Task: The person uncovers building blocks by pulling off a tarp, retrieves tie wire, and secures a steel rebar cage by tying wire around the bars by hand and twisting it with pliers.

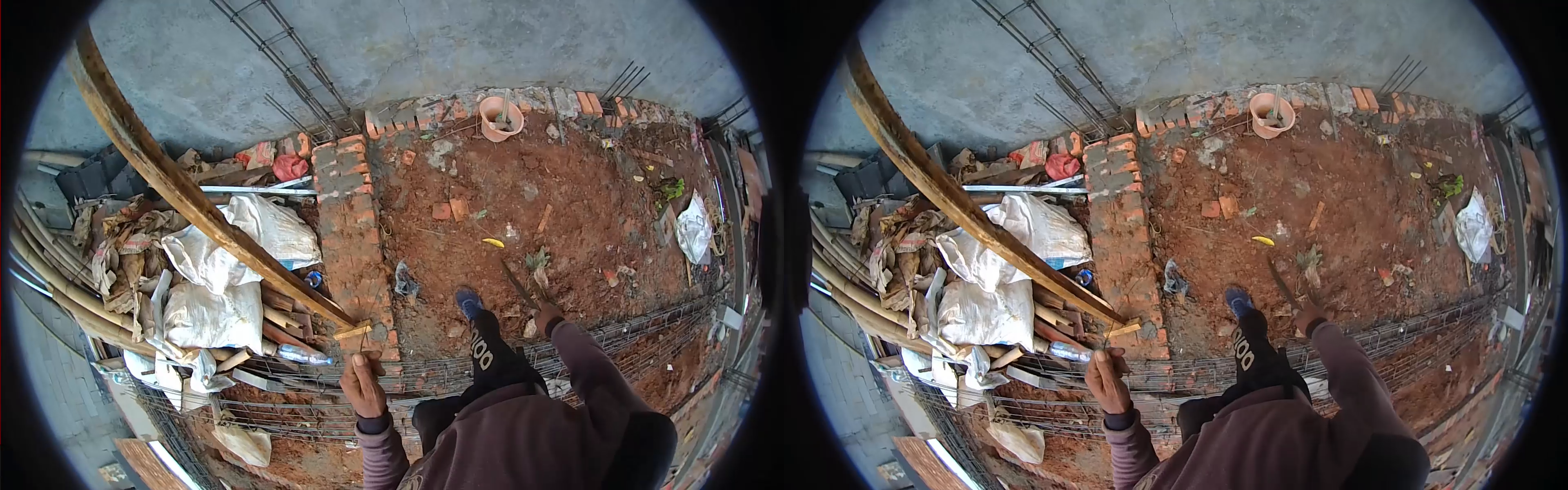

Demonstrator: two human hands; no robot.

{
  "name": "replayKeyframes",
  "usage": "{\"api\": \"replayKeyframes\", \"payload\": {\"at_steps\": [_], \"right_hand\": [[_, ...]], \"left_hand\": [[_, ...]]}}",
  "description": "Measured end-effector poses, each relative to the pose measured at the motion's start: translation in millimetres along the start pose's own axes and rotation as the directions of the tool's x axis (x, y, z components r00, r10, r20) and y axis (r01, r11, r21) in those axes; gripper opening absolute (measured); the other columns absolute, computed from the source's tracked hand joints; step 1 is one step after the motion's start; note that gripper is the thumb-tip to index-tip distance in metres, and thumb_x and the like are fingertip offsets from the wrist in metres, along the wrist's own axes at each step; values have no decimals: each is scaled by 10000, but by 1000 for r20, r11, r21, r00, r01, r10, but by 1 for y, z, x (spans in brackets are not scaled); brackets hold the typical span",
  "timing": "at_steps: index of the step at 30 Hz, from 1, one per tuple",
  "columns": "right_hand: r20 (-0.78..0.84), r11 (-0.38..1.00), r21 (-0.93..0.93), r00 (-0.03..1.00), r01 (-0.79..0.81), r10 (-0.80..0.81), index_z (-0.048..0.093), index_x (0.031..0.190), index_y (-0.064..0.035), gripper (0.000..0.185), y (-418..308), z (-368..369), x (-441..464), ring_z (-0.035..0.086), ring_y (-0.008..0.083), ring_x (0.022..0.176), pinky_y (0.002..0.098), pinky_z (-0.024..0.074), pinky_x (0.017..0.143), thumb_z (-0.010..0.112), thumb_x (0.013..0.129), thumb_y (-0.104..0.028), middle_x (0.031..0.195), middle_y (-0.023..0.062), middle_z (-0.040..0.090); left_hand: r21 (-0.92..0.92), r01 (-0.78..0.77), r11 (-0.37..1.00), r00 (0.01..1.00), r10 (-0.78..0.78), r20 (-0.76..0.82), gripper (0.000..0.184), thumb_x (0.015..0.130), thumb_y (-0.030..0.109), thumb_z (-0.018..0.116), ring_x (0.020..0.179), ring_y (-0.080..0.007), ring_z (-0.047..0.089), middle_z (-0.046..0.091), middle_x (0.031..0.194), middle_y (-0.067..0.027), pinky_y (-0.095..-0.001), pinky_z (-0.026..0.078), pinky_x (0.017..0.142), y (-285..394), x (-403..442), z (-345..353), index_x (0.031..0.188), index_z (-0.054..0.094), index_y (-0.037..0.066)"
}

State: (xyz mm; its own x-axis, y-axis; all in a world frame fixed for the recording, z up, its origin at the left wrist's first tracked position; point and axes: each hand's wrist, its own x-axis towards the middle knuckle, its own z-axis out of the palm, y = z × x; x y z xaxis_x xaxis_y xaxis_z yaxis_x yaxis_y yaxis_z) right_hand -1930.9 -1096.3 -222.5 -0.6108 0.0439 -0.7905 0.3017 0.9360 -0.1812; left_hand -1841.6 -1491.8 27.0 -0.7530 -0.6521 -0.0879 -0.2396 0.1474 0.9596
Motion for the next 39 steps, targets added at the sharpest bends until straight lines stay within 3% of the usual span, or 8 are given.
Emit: {"api": "replayKeyframes", "payload": {"at_steps": [4, 10, 19, 26, 30, 33, 36, 39], "right_hand": [[-55, 994, 98, 997, -42, 48, 429, 1384, 14, 475, -78, -84, 15, 598, 388, 1027, 480, 521, 855, 478, 981, -232, 1224, 254, 581], [-302, 917, 378, 919, -130, 254, 523, 1265, 43, 428, -105, -155, 90, 623, 408, 971, 482, 523, 805, 510, 958, -255, 1101, 262, 632], [-597, 893, 414, 688, -178, 414, 570, 1166, 39, 399, -149, -262, 148, 648, 435, 872, 527, 511, 755, 501, 904, -253, 949, 288, 650], [-487, 786, 599, 710, -152, 509, 651, 972, 28, 307, -197, -286, 164, 639, 381, 729, 474, 476, 648, 555, 879, -249, 797, 230, 642], [-152, 396, 909, 786, -126, 599, 680, 995, 18, 342, -194, -254, 213, 667, 349, 806, 453, 512, 725, 577, 875, -285, 820, 191, 676], [-316, 722, 661, 796, -205, 516, 627, 1112, -25, 349, -162, -206, 276, 626, 252, 678, 409, 527, 634, 597, 901, -302, 786, 112, 651], [-260, 602, 760, 734, -246, 628, 625, 1183, -47, 374, -151, -185, 331, 640, 246, 706, 417, 544, 666, 573, 913, -300, 829, 123, 665], [-234, 634, 652, 686, -415, 689, 648, 1153, -32, 381, -241, -287, 277, 666, 327, 813, 452, 539, 735, 541, 912, -306, 953, 187, 684]], "left_hand": [[27, -51, 998, 998, 52, -37, 472, 1035, 377, 408, 551, -85, 449, 521, 583, -26, -246, 328, 540, 42, 69, 25, 869, 642, 2], [17, -52, 999, 994, 53, -90, 453, 1043, 345, 394, 576, -81, 435, 517, 603, -18, -245, 318, 562, 67, 144, 48, 900, 649, -2], [-98, 23, 995, 999, -26, -36, 457, 1038, 346, 404, 612, -95, 469, 522, 625, -30, -253, 348, 611, 55, 289, 82, 931, 662, -16], [-19, -22, 1000, 1000, 23, 18, 459, 1025, 359, 437, 590, -82, 457, 524, 614, -16, -248, 344, 578, 92, 402, 92, 947, 681, -23], [21, -2, 1000, 1000, 2, 1, 449, 1025, 365, 437, 563, -59, 393, 513, 611, 5, -233, 297, 552, 106, 452, 100, 971, 672, -14], [28, 15, 1000, 999, -16, 49, 452, 1027, 372, 426, 547, -44, 339, 511, 604, 9, -228, 265, 535, 113, 481, 114, 978, 671, -5], [124, -10, 992, 993, -5, 119, 469, 1018, 394, 443, 552, -43, 352, 522, 603, 10, -228, 265, 536, 104, 511, 123, 948, 682, -3], [154, 18, 988, 987, -43, 157, 486, 1010, 412, 450, 569, -57, 389, 539, 604, 1, -240, 290, 557, 97, 538, 137, 927, 688, -3]]}}
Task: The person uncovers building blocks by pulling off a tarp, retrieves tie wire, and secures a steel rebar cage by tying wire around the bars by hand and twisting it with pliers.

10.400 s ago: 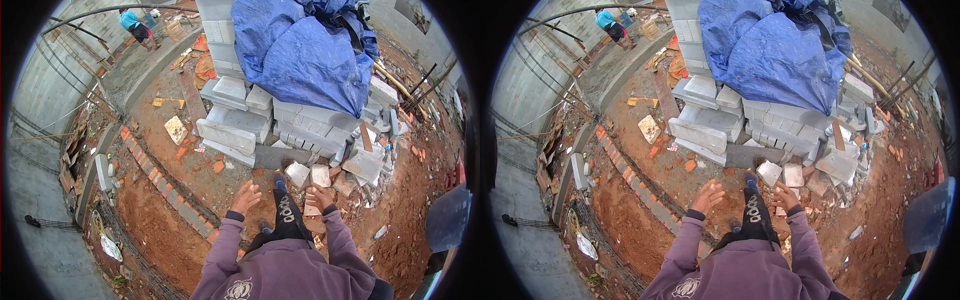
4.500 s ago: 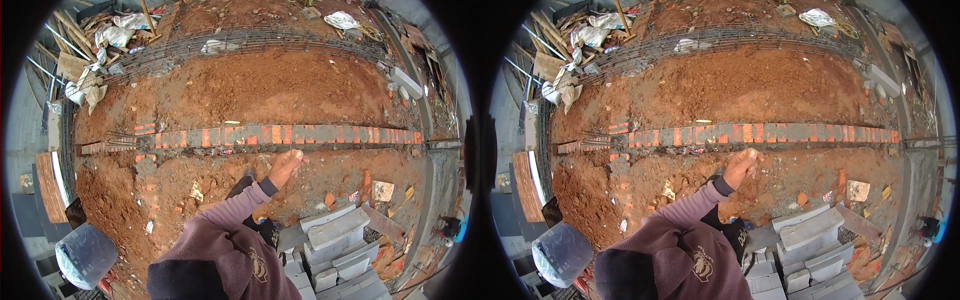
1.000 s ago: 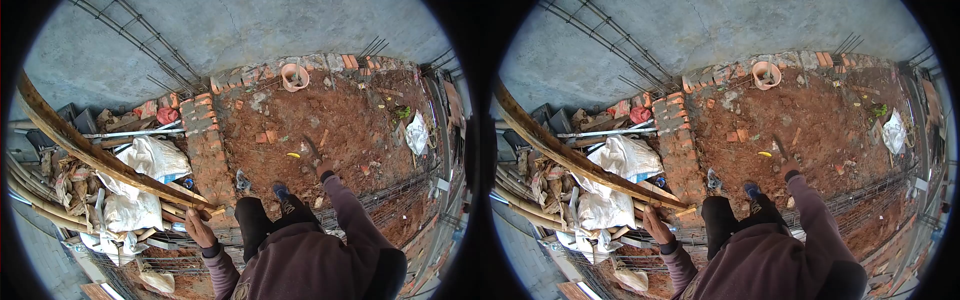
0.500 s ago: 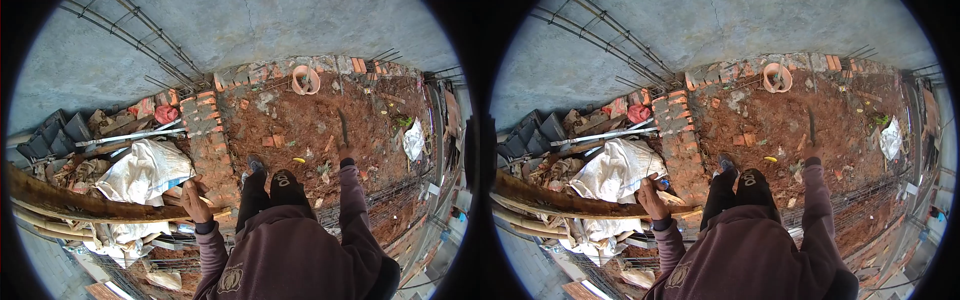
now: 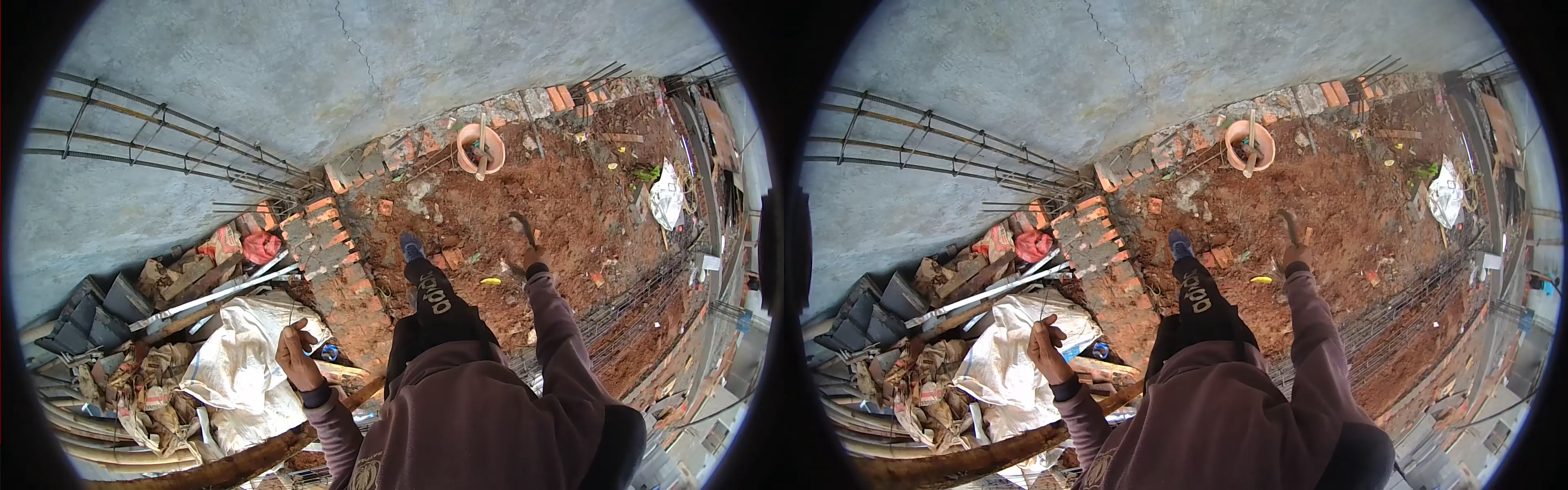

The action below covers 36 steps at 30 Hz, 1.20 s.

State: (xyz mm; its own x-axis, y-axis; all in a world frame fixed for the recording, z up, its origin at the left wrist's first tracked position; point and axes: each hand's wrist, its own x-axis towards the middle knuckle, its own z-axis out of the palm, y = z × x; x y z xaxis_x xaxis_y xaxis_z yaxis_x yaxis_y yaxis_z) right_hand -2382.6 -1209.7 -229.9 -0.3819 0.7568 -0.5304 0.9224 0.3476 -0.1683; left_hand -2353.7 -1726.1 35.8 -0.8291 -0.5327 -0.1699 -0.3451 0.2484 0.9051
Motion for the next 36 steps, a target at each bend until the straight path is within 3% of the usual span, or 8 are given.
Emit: {"api": "replayKeyframes", "payload": {"at_steps": [10, 13, 16, 24, 27, 31, 35, 36], "right_hand": [[5, 901, -138, 910, 411, -414, 315, 1477, -91, 661, -114, 59, 27, 417, 393, 1296, 466, 369, 1055, 593, 910, -286, 1433, 202, 429], [178, 262, 214, 226, 941, -958, 395, 1444, -121, 565, -232, 29, -136, 377, 392, 1335, 501, 328, 1090, 584, 928, -251, 1441, 164, 431], [171, -110, 419, -197, 902, -965, 493, 1374, -122, 451, -301, 6, -250, 455, 347, 1277, 482, 387, 1032, 574, 936, -193, 1352, 152, 516], [386, 188, 774, -216, 605, -897, 715, 1086, -68, 233, -331, 10, -244, 586, 195, 550, 330, 471, 533, 609, 879, -53, 695, 98, 639], [531, 380, 614, -6, 692, -847, 720, 1067, -54, 217, -327, 19, -231, 621, 186, 606, 331, 482, 550, 613, 879, -58, 732, 103, 662], [374, 468, 482, 309, 740, -874, 733, 1025, -42, 187, -328, 32, -198, 639, 198, 631, 345, 487, 561, 625, 876, -74, 754, 129, 677], [324, 583, 396, 487, 709, -811, 731, 1028, -39, 196, -331, 40, -207, 668, 219, 688, 350, 519, 609, 637, 869, -103, 782, 153, 688], [305, 597, 367, 514, 714, -802, 731, 1025, -42, 198, -329, 41, -216, 671, 227, 694, 353, 523, 612, 640, 862, -107, 783, 154, 690]], "left_hand": [[16, 223, 975, 919, -216, 331, 433, 1007, 347, 486, 569, -78, 439, 498, 601, 1, -254, 353, 550, 23, 104, 53, 890, 700, -11], [43, 279, 959, 831, -264, 490, 406, 1003, 315, 500, 517, -81, 422, 483, 560, 4, -261, 344, 519, 28, 116, 71, 865, 692, -15], [-16, 204, 979, 814, -160, 558, 359, 980, 259, 530, 587, -90, 448, 502, 586, -20, -280, 331, 543, 40, 120, 94, 789, 670, -11], [101, -23, 995, 795, -43, 605, 243, 936, 196, 597, 769, -209, 547, 586, 762, -96, -331, 421, 699, 16, 168, 54, 781, 647, 15], [31, -217, 976, 876, 181, 447, 278, 917, 220, 624, 1058, -268, 546, 576, 1083, -178, -351, 427, 902, -4, 175, 82, 1125, 636, 35], [353, -25, 935, 917, -119, 381, 585, 902, 307, 620, 1265, -325, 431, 495, 1301, -158, -468, 318, 1075, -104, 161, 91, 1414, 415, 112], [533, -722, 441, 183, -622, 762, 383, 873, 395, 579, 1206, -323, 474, 595, 1179, -93, -510, 333, 1041, -126, 149, 73, 1187, 623, 180], [524, -710, 470, 193, -586, 787, 357, 873, 393, 576, 1183, -315, 498, 612, 1142, -89, -506, 357, 1018, -132, 146, 67, 1152, 638, 179]]}}
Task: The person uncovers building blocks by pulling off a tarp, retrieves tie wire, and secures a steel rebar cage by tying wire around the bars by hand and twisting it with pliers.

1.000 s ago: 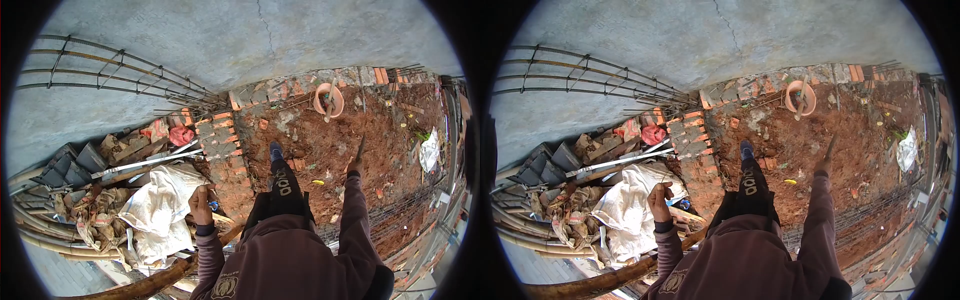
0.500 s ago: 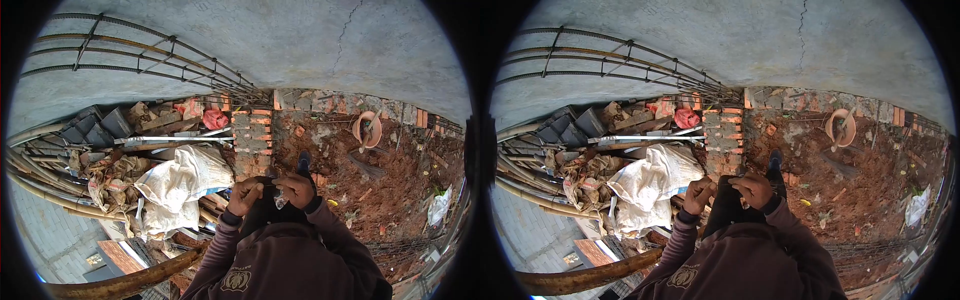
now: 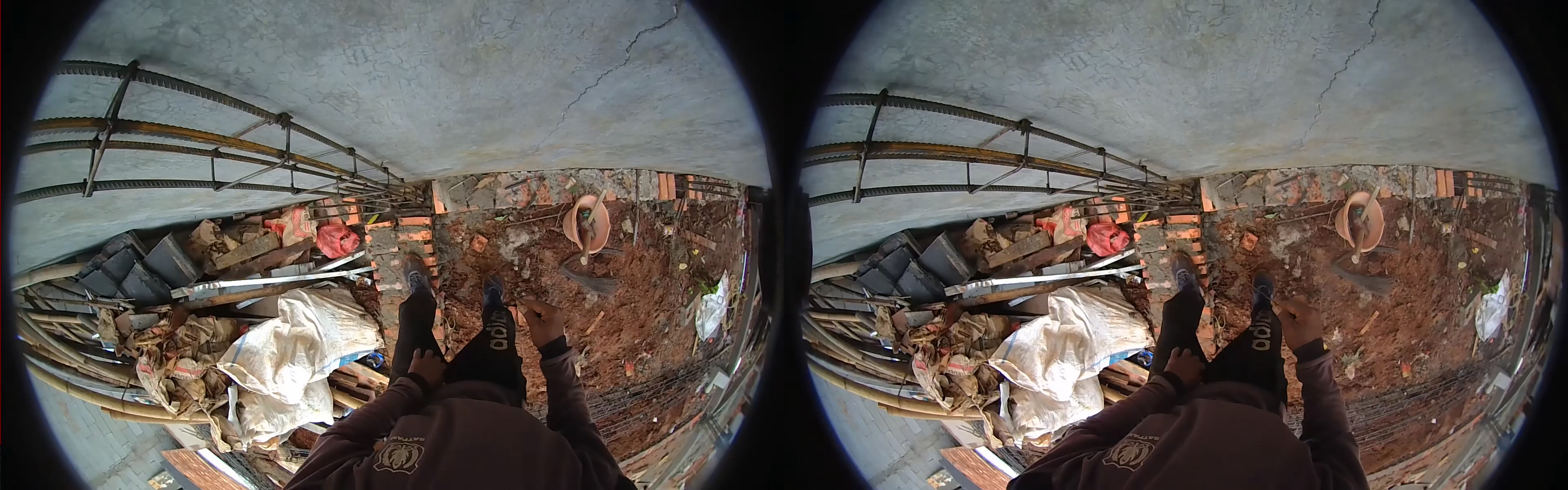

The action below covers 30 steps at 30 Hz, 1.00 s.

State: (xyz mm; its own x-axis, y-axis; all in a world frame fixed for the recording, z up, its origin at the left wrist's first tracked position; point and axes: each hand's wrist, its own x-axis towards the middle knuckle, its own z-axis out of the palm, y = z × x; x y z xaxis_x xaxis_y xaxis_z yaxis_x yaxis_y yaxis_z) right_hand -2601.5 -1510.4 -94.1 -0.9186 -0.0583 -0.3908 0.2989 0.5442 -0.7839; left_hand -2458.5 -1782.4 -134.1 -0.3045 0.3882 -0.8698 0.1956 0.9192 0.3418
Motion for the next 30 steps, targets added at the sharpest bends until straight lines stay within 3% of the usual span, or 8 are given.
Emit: {"api": "replayKeyframes", "payload": {"at_steps": [5, 8, 11, 13, 18, 22, 25, 30], "right_hand": [[-44, 991, -99, 995, 85, -90, 737, 992, -70, 194, -9, 40, 16, 663, 286, 669, 379, 526, 594, 648, 829, -125, 779, 152, 692], [188, 966, -205, 975, 157, -119, 742, 966, -104, 185, -8, 64, 39, 659, 308, 663, 411, 529, 587, 608, 840, -124, 785, 123, 702], [483, 941, -212, 865, 265, -135, 742, 976, -112, 202, -27, 86, 67, 664, 305, 672, 426, 531, 595, 585, 851, -129, 777, 118, 700], [587, 936, -95, 779, 338, -222, 737, 993, -100, 206, -36, 106, 88, 666, 307, 681, 424, 536, 613, 583, 866, -153, 792, 125, 702], [620, 905, 105, 685, 412, -383, 735, 991, -89, 203, -40, 153, 166, 664, 311, 685, 418, 536, 633, 579, 889, -170, 824, 129, 708], [683, 864, 131, 588, 486, -434, 736, 990, -97, 190, 7, 203, 217, 665, 310, 685, 413, 528, 628, 588, 893, -163, 823, 131, 708], [677, 835, 251, 528, 489, -513, 737, 1000, -106, 184, 39, 240, 252, 669, 306, 692, 408, 525, 631, 606, 884, -163, 835, 135, 709], [611, 730, 351, 448, 586, -653, 743, 976, -96, 168, 68, 279, 304, 670, 302, 692, 392, 525, 632, 632, 870, -165, 867, 140, 714]], "left_hand": [[-434, 117, 893, 992, -123, 15, 303, 889, 363, 558, 1008, -287, 623, 669, 1040, -74, -468, 470, 874, -40, -5, -20, 1051, 667, 132], [-559, -130, 819, 990, 141, -24, 341, 895, 318, 588, 915, -297, 661, 669, 1054, -106, -443, 500, 841, -48, -23, -4, 1141, 631, 86], [-857, -187, 480, 963, -84, -258, 449, 884, 292, 651, 1092, -346, 591, 630, 1153, -135, -443, 467, 927, -56, -39, -47, 1267, 558, 77], [-502, -397, 768, 547, -241, -802, 537, 886, 254, 658, 1195, -385, 521, 599, 1191, -179, -428, 419, 1006, -68, -18, -94, 1355, 482, 63], [-211, -202, 956, 276, -151, -949, 172, 849, 204, 683, 746, -304, 519, 624, 881, -119, -415, 416, 688, -133, 62, -143, 955, 685, 68], [-196, 2, 981, 382, -182, -906, 102, 811, 159, 720, 667, -275, 535, 619, 747, -74, -371, 424, 634, -182, 92, -140, 866, 698, 75], [-140, -303, 942, 287, -50, -957, 138, 811, 159, 718, 748, -250, 573, 632, 787, -80, -372, 444, 696, -217, 126, -126, 906, 702, 60], [-542, -539, 645, 537, -233, -811, 173, 960, 117, 560, 720, -192, 659, 700, 853, -122, -302, 506, 669, -279, 170, -82, 961, 677, -10]]}}
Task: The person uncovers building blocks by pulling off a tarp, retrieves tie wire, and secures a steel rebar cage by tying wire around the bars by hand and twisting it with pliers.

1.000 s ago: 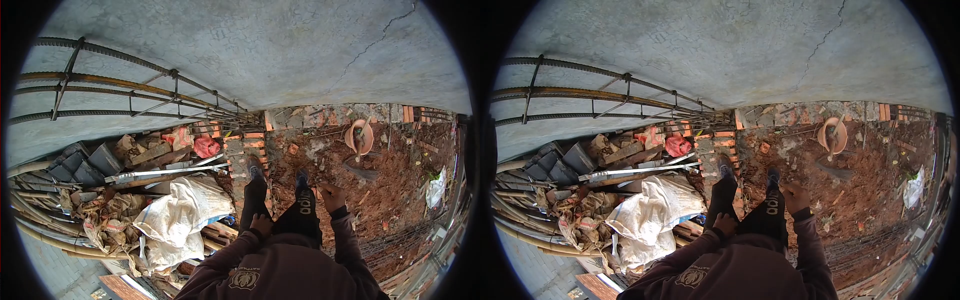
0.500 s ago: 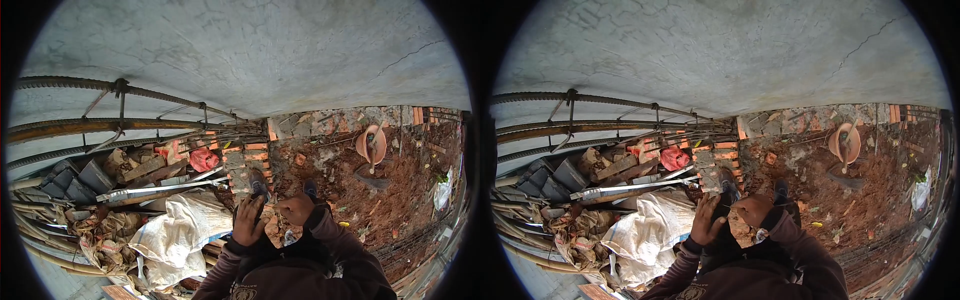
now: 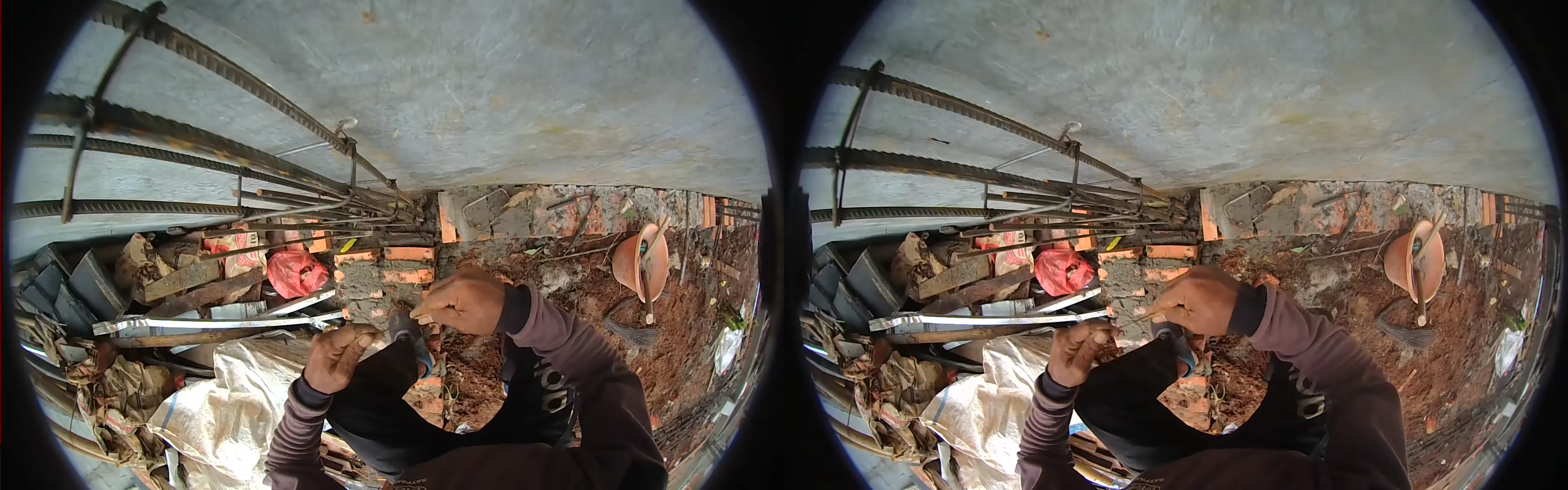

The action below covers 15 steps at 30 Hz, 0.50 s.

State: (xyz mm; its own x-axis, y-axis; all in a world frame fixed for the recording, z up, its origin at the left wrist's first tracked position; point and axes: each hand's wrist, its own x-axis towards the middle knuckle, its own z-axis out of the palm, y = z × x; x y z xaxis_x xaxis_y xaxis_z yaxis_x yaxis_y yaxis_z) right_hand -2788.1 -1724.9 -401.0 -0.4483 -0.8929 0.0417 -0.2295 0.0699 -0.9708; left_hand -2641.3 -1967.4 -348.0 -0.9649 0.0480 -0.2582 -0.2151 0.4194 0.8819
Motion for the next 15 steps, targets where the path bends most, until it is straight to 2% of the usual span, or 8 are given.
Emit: {"api": "replayKeyframes", "payload": {"at_steps": [1, 3, 4, 5, 7, 9, 11, 15], "right_hand": [[5, 1000, -2, 1000, 26, -26, 744, 967, -90, 163, 10, -6, 4, 671, 301, 694, 390, 526, 631, 634, 870, -163, 869, 139, 715], [-82, 996, -91, 996, 24, -32, 741, 960, -60, 162, 45, -32, -2, 676, 257, 687, 358, 523, 618, 648, 867, -154, 846, 138, 716], [-47, 991, -121, 998, -58, 53, 737, 970, -47, 170, 56, -49, -10, 673, 229, 684, 340, 519, 614, 654, 868, -155, 838, 141, 714], [-11, 978, -164, 991, -130, 130, 733, 979, -33, 181, 60, -67, -15, 670, 201, 682, 321, 514, 611, 660, 869, -157, 829, 145, 712], [-90, 955, -205, 976, -214, 200, 731, 985, -19, 185, 59, -85, -24, 649, 154, 663, 292, 505, 606, 667, 875, -153, 815, 133, 713], [-167, 942, -247, 968, -226, 188, 735, 977, -22, 171, 68, -99, -32, 638, 139, 667, 289, 503, 610, 672, 877, -146, 810, 116, 713], [-217, 936, -237, 953, -262, 212, 739, 970, -26, 158, 68, -107, -44, 628, 125, 678, 283, 499, 612, 676, 878, -138, 800, 100, 711], [-288, 928, -153, 914, -339, 286, 744, 963, -33, 144, 65, -122, -65, 606, 104, 688, 267, 482, 608, 689, 873, -131, 762, 69, 693]], "left_hand": [[31, 113, 993, 994, -113, -9, 183, 963, 117, 553, 761, -183, 661, 699, 863, -121, -292, 510, 714, -8, -1, -11, 959, 676, -18], [-16, 56, 998, 976, -58, -208, 229, 970, 174, 560, 659, -104, 579, 679, 812, -63, -251, 462, 613, -33, -3, -23, 920, 666, -22], [-62, 120, 991, 956, -132, -261, 248, 971, 203, 563, 621, -70, 538, 676, 803, -47, -226, 431, 580, -56, -9, -31, 901, 665, -12], [-91, 91, 992, 941, -115, -319, 255, 972, 211, 563, 575, -53, 475, 637, 732, -17, -211, 373, 534, -73, -10, -31, 897, 662, -12], [-37, -7, 999, 933, -6, -361, 259, 977, 207, 556, 541, -37, 394, 561, 657, 22, -215, 301, 492, -109, -10, -27, 898, 655, -19], [-70, -111, 991, 887, 67, -457, 264, 979, 213, 558, 530, -28, 322, 481, 618, 55, -221, 236, 475, -134, -5, -11, 891, 649, -19], [-210, -109, 972, 898, 6, -439, 254, 982, 219, 558, 532, -12, 273, 448, 622, 79, -209, 189, 482, -146, -5, 2, 889, 653, 2], [-252, -143, 957, 875, 3, -484, 218, 981, 194, 550, 568, -11, 318, 529, 730, 66, -191, 226, 509, -155, -9, 4, 917, 656, 14]]}}
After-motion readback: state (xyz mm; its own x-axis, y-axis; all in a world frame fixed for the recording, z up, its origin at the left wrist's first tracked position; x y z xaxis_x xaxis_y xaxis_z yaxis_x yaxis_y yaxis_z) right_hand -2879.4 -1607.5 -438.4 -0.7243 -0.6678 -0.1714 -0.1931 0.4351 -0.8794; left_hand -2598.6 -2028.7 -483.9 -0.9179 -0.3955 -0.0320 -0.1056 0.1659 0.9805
